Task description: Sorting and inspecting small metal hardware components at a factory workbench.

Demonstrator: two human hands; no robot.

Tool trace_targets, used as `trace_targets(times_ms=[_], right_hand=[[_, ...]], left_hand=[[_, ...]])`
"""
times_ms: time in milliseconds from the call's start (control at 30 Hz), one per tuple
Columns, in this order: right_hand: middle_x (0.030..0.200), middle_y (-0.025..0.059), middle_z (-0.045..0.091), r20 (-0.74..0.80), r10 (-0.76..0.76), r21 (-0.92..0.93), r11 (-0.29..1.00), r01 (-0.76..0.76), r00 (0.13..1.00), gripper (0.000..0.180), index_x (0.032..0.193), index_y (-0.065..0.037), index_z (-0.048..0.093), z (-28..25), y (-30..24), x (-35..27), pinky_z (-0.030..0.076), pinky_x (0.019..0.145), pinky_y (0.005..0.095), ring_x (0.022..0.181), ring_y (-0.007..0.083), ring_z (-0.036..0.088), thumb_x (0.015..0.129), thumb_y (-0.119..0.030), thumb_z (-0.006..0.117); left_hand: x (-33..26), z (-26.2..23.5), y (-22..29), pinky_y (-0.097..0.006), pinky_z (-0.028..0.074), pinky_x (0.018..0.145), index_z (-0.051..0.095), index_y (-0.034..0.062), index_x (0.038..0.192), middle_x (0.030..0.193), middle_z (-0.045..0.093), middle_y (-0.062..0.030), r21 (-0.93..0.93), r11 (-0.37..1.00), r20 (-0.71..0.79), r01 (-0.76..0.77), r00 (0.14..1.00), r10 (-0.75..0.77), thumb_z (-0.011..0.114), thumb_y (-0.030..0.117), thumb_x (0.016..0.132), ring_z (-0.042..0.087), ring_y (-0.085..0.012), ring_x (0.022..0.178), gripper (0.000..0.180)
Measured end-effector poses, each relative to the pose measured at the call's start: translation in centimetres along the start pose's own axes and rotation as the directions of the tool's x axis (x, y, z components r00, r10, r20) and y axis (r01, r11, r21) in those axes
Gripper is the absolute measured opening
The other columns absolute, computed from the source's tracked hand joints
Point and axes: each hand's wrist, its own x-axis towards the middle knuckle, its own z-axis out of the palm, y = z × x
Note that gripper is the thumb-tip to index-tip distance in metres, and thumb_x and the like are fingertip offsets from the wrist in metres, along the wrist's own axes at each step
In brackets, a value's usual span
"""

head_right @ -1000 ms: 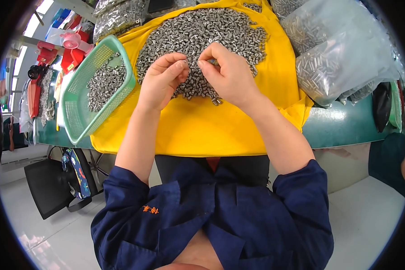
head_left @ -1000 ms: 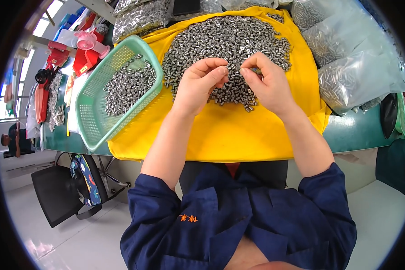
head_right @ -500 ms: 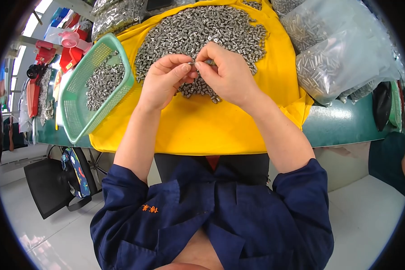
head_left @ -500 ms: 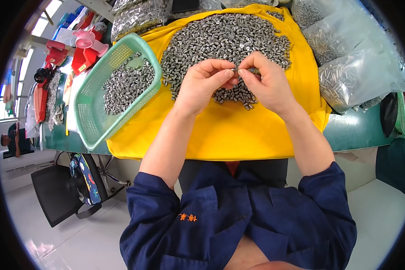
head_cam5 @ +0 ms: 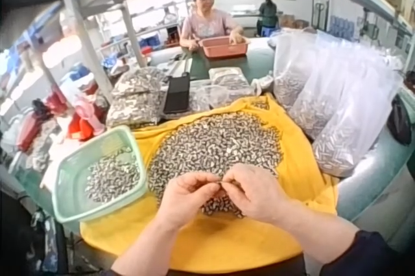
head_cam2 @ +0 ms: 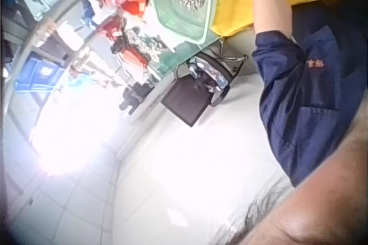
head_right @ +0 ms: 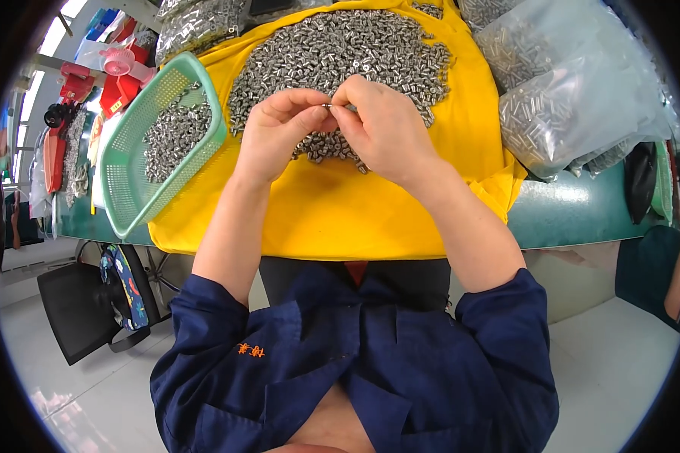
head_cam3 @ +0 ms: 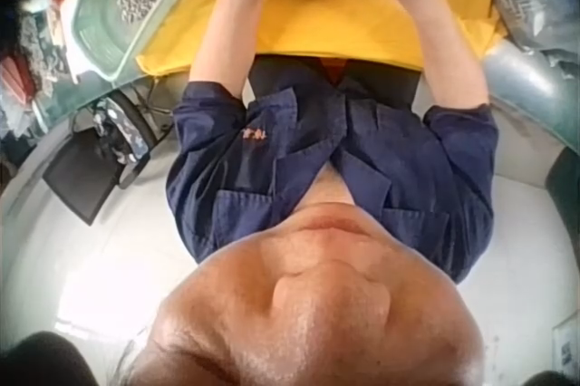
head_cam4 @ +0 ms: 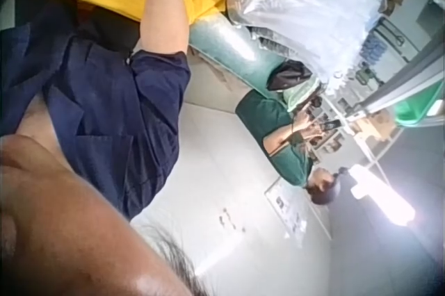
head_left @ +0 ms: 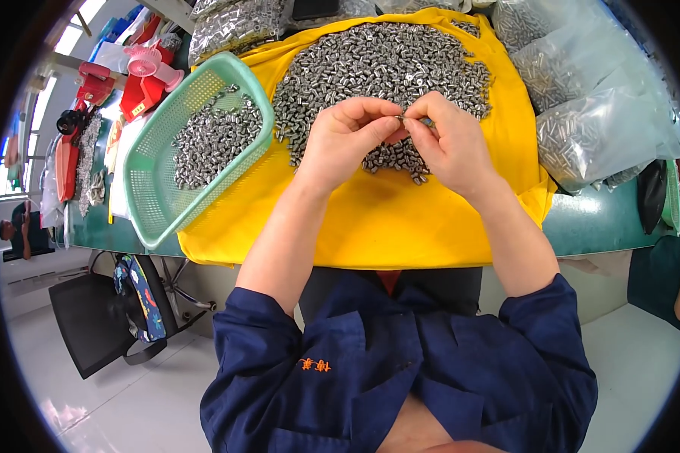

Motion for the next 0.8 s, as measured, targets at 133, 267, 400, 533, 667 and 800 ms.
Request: trace_targets(times_ms=[133,267,400,533,667,800], right_hand=[[0.070,0.0103,0.054,-0.009,-0.112,-0.025,0.993,0.111,0.994,0.004,0.077,-0.005,0.048,-0.2,0.1,0.1,0.042,0.058,0.0374,0.066,0.0298,0.053,0.077,-0.007,0.052],[0.070,0.0097,0.054,-0.030,-0.219,-0.117,0.970,0.214,0.975,0.004,0.076,-0.005,0.049,-0.1,0.3,0.2,0.042,0.059,0.0368,0.067,0.0291,0.053,0.077,-0.006,0.052],[0.068,0.0100,0.055,0.001,-0.067,-0.038,0.997,0.067,0.998,0.004,0.076,-0.004,0.049,-0.2,-0.3,0.0,0.043,0.056,0.0356,0.064,0.0292,0.054,0.078,-0.007,0.052],[0.065,0.0089,0.056,-0.004,0.124,0.066,0.990,-0.123,0.992,0.006,0.079,-0.004,0.050,-0.7,-0.6,0.0,0.043,0.053,0.0292,0.057,0.0212,0.055,0.079,-0.009,0.053],[0.066,0.0067,0.056,-0.066,0.187,0.122,0.976,-0.178,0.980,0.007,0.083,-0.004,0.051,-1.0,-0.1,0.2,0.042,0.053,0.0254,0.056,0.0139,0.052,0.080,-0.009,0.054],[0.070,0.0068,0.057,-0.045,0.147,0.175,0.975,-0.137,0.988,0.008,0.084,-0.004,0.051,-0.4,-0.2,0.0,0.042,0.054,0.0258,0.058,0.0139,0.051,0.080,-0.010,0.054]], left_hand=[[0.1,0.0,0.2,-0.025,0.051,0.072,0.058,-0.0028,0.096,0.087,0.062,-0.0081,-0.091,0.995,0.039,0.044,0.998,-0.041,0.055,0.002,0.082,0.061,-0.0141,0.078,0.014],[0.1,-0.2,0.0,-0.024,0.050,0.071,0.059,-0.0031,0.095,0.086,0.062,-0.0077,-0.062,0.997,0.030,0.054,0.998,-0.052,0.057,0.003,0.082,0.061,-0.0133,0.077,0.015],[-0.1,0.0,0.1,-0.023,0.050,0.070,0.060,-0.0029,0.092,0.084,0.063,-0.0076,0.077,0.997,-0.028,0.014,1.000,-0.012,0.059,0.003,0.080,0.060,-0.0123,0.076,0.013],[0.1,-0.6,-0.2,-0.022,0.050,0.070,0.061,-0.0026,0.090,0.082,0.063,-0.0073,0.055,0.997,-0.066,-0.046,0.997,0.050,0.060,0.001,0.079,0.060,-0.0117,0.075,0.012],[0.0,-0.8,0.1,-0.025,0.050,0.073,0.060,-0.0024,0.092,0.085,0.063,-0.0085,0.036,0.996,-0.113,-0.076,0.990,0.080,0.058,-0.001,0.079,0.061,-0.0146,0.077,0.013],[-0.1,-0.5,-0.3,-0.029,0.050,0.076,0.058,-0.0010,0.096,0.090,0.062,-0.0100,-0.117,0.993,-0.017,-0.010,1.000,0.008,0.056,-0.001,0.080,0.061,-0.0183,0.080,0.016]])
